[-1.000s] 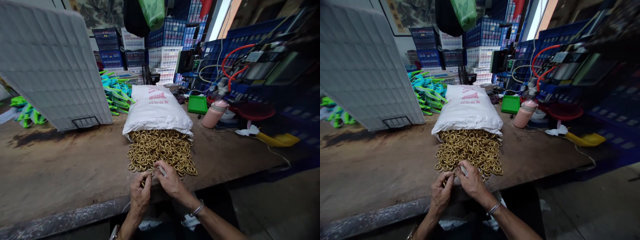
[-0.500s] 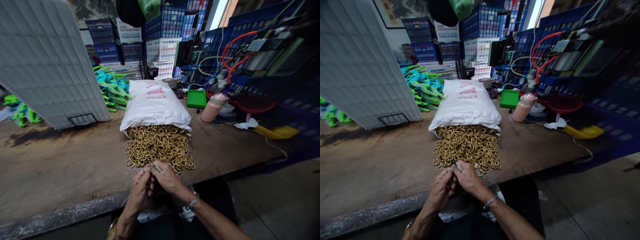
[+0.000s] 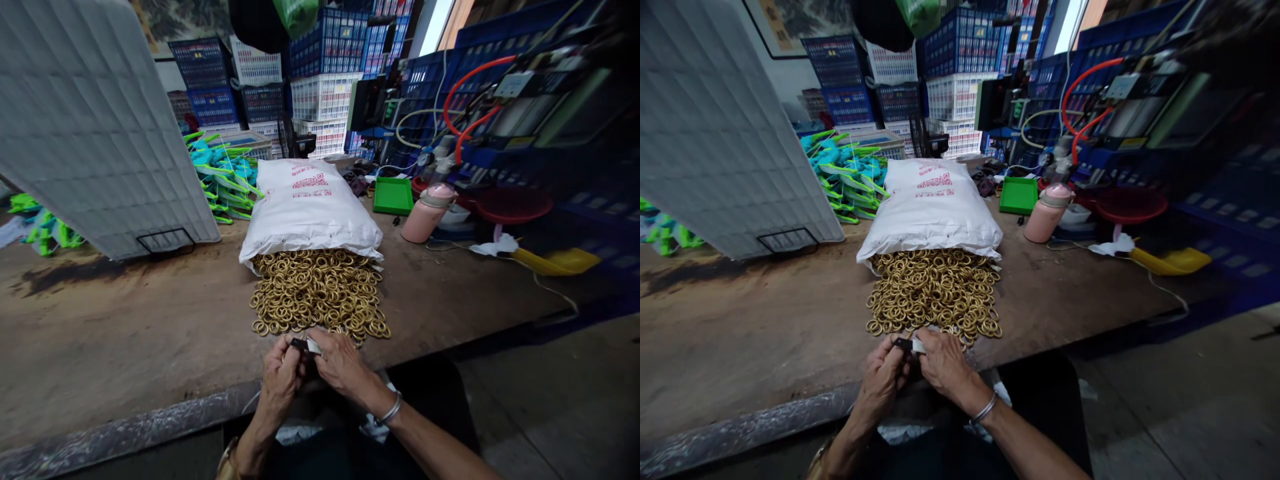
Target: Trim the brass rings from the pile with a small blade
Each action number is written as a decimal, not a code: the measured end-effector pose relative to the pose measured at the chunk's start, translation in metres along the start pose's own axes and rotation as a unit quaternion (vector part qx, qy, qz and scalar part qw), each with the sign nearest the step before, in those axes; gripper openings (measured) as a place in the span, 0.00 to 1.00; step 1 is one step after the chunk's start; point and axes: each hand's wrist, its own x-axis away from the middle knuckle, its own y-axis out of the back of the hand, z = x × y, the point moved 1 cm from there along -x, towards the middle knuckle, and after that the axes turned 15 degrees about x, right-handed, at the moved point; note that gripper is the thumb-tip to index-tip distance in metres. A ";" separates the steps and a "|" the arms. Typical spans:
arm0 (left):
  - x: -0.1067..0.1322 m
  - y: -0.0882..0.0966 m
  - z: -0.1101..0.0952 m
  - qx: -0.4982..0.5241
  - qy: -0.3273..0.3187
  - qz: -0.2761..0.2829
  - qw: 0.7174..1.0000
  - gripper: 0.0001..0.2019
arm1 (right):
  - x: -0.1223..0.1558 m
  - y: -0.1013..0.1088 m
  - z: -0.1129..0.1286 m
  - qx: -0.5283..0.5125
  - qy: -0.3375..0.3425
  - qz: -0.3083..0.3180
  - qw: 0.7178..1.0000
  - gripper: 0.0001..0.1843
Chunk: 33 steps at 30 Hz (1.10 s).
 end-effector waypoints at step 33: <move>0.022 0.016 0.101 0.067 0.242 -0.049 0.967 0.07 | 0.026 -0.010 -0.035 0.050 -0.115 -0.040 0.991 0.18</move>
